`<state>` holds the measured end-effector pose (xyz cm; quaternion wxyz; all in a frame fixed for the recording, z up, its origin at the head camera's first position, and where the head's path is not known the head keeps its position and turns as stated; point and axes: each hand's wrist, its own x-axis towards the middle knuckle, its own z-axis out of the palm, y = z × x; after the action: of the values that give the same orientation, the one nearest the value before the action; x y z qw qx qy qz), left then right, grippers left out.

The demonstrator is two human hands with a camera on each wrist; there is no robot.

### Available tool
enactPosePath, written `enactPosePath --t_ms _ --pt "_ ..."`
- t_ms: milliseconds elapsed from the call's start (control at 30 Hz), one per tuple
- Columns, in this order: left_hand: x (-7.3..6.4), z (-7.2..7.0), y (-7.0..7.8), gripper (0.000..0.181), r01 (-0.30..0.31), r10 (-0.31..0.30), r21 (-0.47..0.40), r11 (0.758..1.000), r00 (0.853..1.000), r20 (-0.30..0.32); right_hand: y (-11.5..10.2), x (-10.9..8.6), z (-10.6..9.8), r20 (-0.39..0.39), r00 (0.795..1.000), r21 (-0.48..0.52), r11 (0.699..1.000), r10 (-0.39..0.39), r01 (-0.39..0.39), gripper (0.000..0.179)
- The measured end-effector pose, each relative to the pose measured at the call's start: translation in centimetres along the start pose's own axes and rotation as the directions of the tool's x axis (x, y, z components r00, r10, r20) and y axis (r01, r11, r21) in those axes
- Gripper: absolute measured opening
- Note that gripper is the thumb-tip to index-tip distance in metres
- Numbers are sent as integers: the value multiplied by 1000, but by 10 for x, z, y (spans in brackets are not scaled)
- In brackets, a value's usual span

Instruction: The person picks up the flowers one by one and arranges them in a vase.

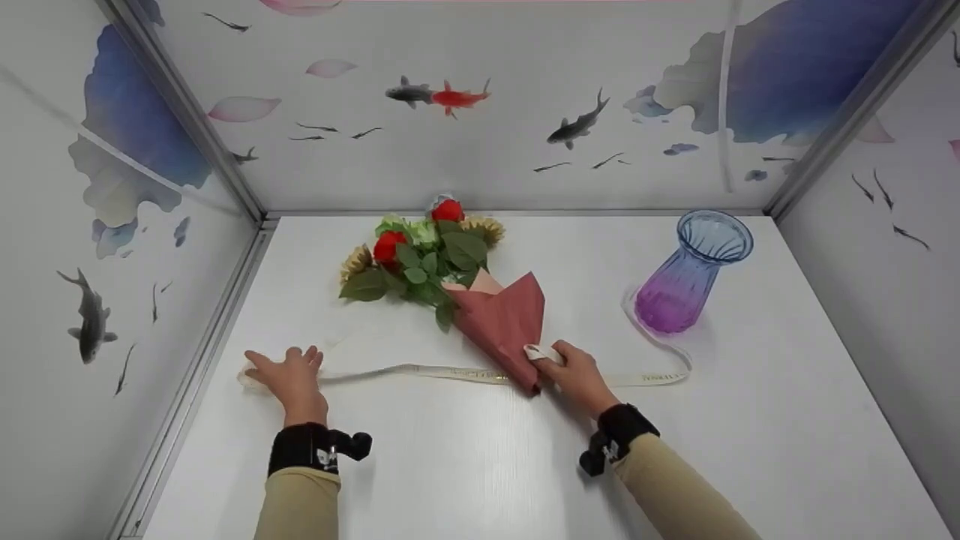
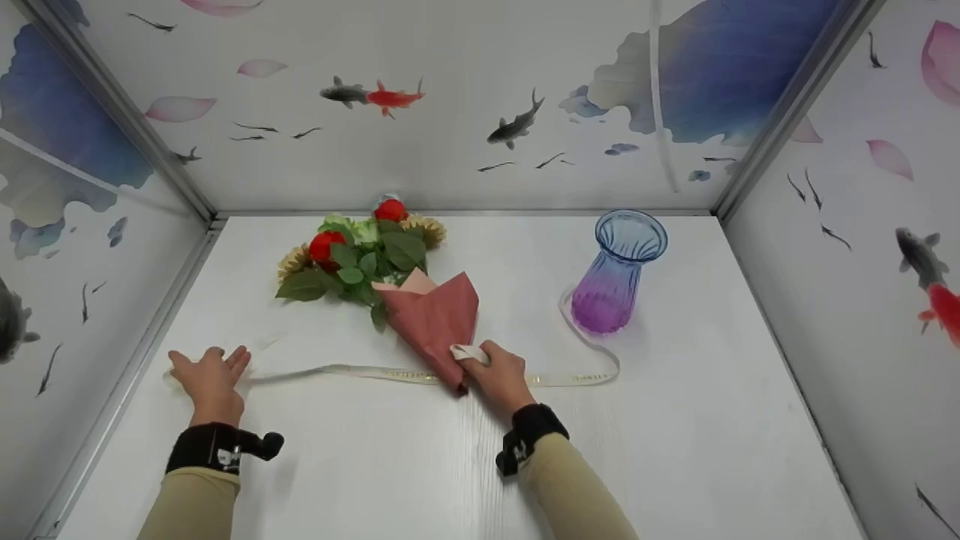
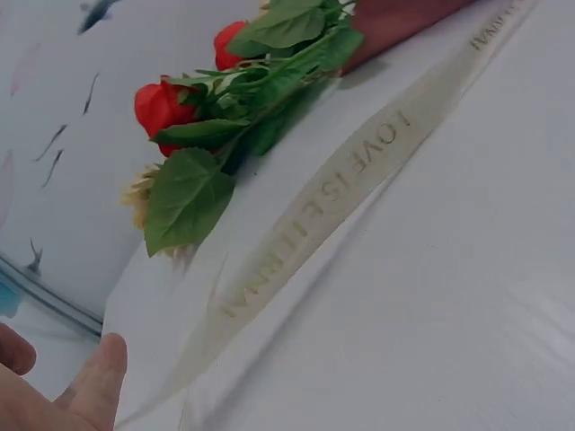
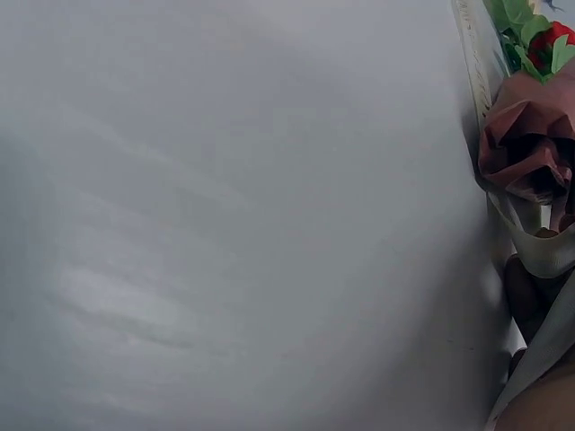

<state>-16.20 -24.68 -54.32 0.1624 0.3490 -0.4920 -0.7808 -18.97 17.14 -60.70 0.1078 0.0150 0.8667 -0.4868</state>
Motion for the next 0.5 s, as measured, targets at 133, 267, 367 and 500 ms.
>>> enactPosePath --t_ms 133,267,367,500 --pt "-4 14 -5 85 -131 110 235 963 989 100 0 -1 0 5 1000 -12 1000 -6 6 38" --pt "-10 35 -17 69 -321 137 555 768 927 348 0 -1 -1 -3 1000 -26 1000 -9 9 36" --pt "-20 54 -32 62 -494 93 629 600 824 559 1 -1 -1 -7 1000 -30 1000 0 0 38" --pt "-39 76 -55 63 -666 45 592 454 681 731 1 0 -1 0 1000 -36 999 7 -7 41"
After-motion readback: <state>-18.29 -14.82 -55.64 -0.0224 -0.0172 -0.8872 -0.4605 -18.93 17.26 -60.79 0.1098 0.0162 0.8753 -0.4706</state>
